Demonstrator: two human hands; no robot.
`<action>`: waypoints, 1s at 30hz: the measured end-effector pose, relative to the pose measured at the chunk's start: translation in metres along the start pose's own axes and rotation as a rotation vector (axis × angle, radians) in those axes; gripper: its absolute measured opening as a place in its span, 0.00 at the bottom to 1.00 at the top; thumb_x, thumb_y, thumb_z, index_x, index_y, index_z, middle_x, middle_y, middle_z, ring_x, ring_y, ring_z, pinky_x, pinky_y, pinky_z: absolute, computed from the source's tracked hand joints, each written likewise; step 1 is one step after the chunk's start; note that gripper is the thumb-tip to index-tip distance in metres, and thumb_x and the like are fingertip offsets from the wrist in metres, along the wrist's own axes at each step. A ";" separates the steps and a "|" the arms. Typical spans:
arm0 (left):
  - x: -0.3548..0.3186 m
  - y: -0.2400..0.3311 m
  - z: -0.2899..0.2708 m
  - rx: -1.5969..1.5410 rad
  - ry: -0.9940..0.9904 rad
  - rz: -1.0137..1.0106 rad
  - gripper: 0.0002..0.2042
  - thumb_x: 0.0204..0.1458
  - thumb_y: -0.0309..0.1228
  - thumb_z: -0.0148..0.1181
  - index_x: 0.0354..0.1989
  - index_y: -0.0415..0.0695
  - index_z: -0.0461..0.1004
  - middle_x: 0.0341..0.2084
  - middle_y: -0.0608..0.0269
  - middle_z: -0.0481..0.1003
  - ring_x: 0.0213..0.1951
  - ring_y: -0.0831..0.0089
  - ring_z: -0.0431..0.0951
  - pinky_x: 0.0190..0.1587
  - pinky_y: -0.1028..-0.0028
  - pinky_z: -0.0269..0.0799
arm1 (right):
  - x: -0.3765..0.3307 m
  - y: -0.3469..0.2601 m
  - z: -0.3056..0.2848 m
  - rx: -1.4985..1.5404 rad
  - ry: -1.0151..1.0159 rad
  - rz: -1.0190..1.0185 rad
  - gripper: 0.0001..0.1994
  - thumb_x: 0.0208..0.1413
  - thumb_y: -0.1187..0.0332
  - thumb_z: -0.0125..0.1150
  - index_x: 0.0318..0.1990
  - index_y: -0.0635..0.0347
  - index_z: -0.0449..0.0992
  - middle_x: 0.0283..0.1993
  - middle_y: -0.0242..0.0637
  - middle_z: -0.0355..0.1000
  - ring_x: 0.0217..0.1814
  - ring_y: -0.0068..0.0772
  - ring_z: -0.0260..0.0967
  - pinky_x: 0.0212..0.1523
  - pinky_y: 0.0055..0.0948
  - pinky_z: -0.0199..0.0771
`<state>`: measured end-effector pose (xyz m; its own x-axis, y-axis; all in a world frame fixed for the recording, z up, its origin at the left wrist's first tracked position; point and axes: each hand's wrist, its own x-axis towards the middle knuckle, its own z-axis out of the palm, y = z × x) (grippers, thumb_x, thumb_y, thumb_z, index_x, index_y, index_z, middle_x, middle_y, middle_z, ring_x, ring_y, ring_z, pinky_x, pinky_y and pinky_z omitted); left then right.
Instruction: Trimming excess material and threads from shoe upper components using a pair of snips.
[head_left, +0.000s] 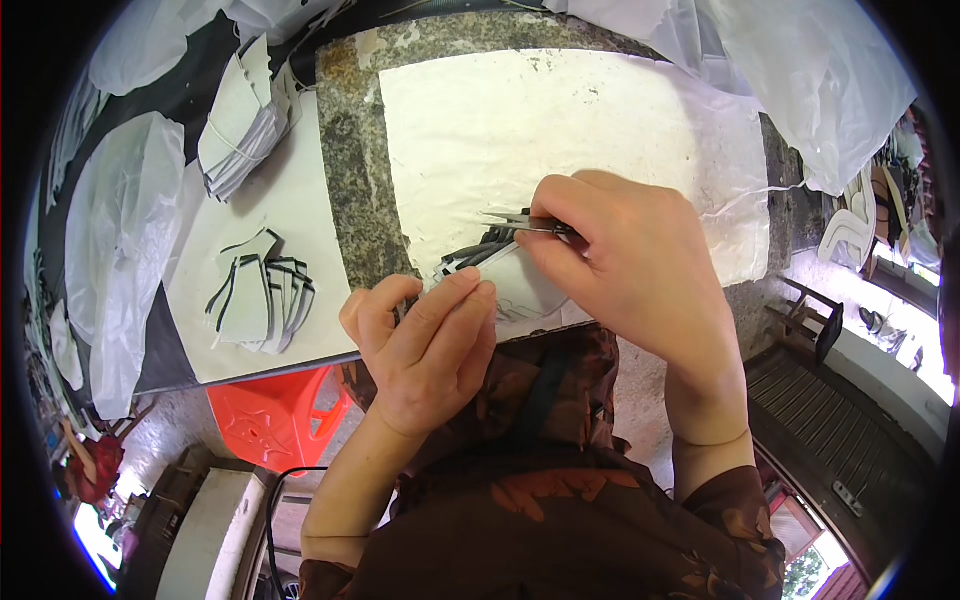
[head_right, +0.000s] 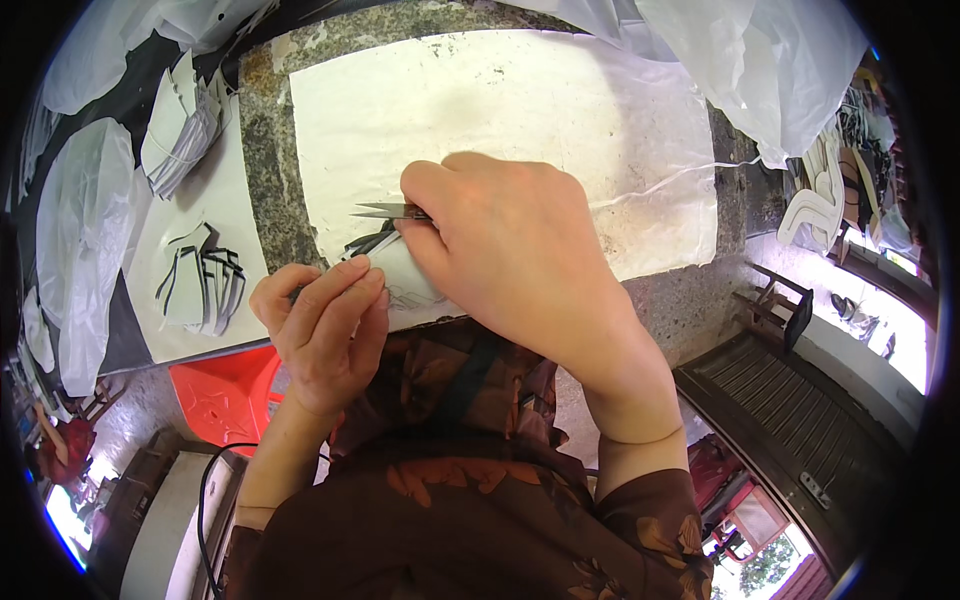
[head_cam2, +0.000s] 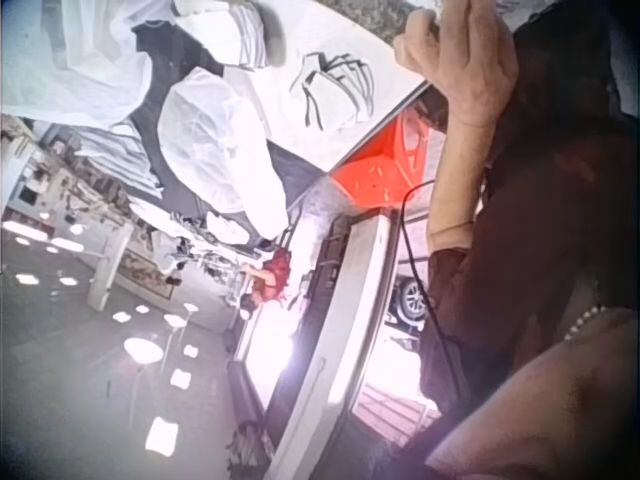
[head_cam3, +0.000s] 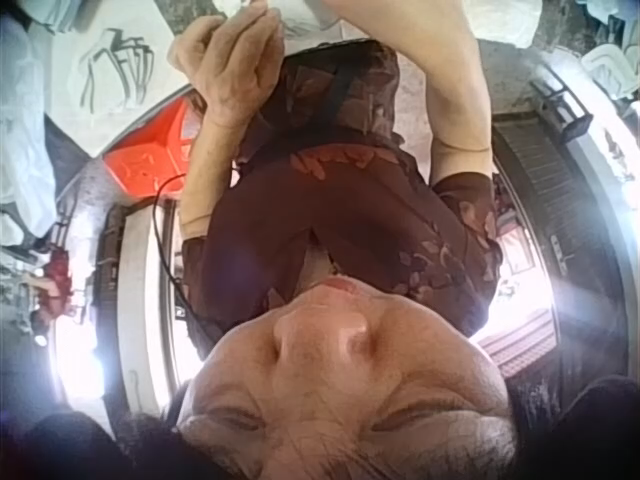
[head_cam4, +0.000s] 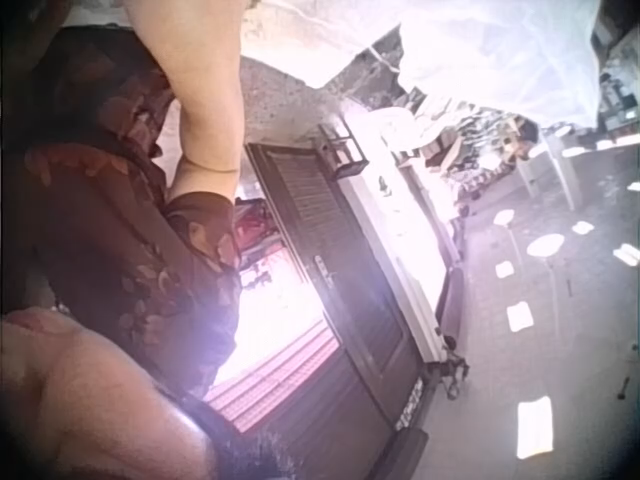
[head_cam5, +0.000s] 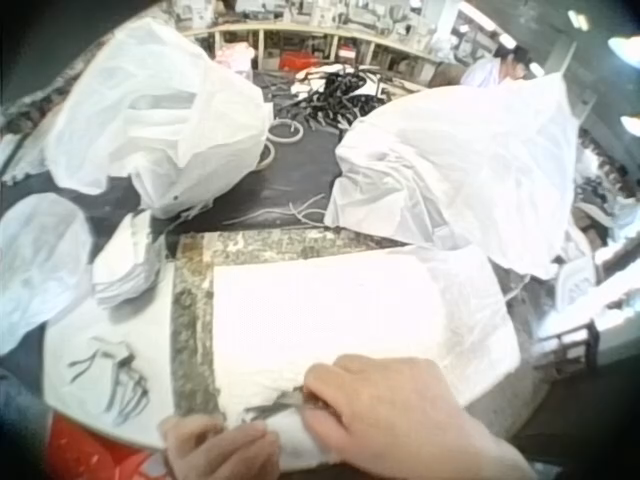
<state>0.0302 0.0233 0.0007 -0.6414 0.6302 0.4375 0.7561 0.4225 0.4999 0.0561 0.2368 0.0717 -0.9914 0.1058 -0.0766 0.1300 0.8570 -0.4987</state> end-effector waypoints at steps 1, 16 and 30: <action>0.001 0.001 -0.001 0.000 -0.005 -0.008 0.12 0.47 0.25 0.74 0.41 0.49 0.85 0.45 0.71 0.83 0.46 0.63 0.71 0.51 0.67 0.65 | 0.000 -0.002 -0.003 -0.044 0.028 -0.018 0.07 0.56 0.67 0.64 0.31 0.59 0.76 0.28 0.41 0.75 0.30 0.50 0.76 0.31 0.45 0.75; 0.006 0.008 -0.003 0.015 -0.051 -0.072 0.15 0.50 0.25 0.69 0.48 0.46 0.85 0.42 0.70 0.81 0.45 0.64 0.69 0.52 0.68 0.63 | -0.005 0.014 0.005 0.082 -0.017 0.095 0.09 0.54 0.65 0.66 0.33 0.62 0.76 0.28 0.43 0.73 0.30 0.48 0.73 0.31 0.39 0.70; 0.019 0.018 -0.008 0.108 -0.168 -0.060 0.23 0.44 0.28 0.69 0.52 0.53 0.83 0.41 0.73 0.73 0.46 0.62 0.69 0.51 0.59 0.60 | -0.003 0.023 -0.001 0.175 -0.057 0.119 0.10 0.57 0.64 0.60 0.34 0.62 0.79 0.33 0.46 0.78 0.36 0.53 0.76 0.39 0.46 0.75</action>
<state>0.0306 0.0379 0.0237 -0.6615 0.6981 0.2738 0.7328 0.5242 0.4338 0.0615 0.2568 0.0617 -0.9674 0.1678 -0.1899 0.2509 0.7390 -0.6252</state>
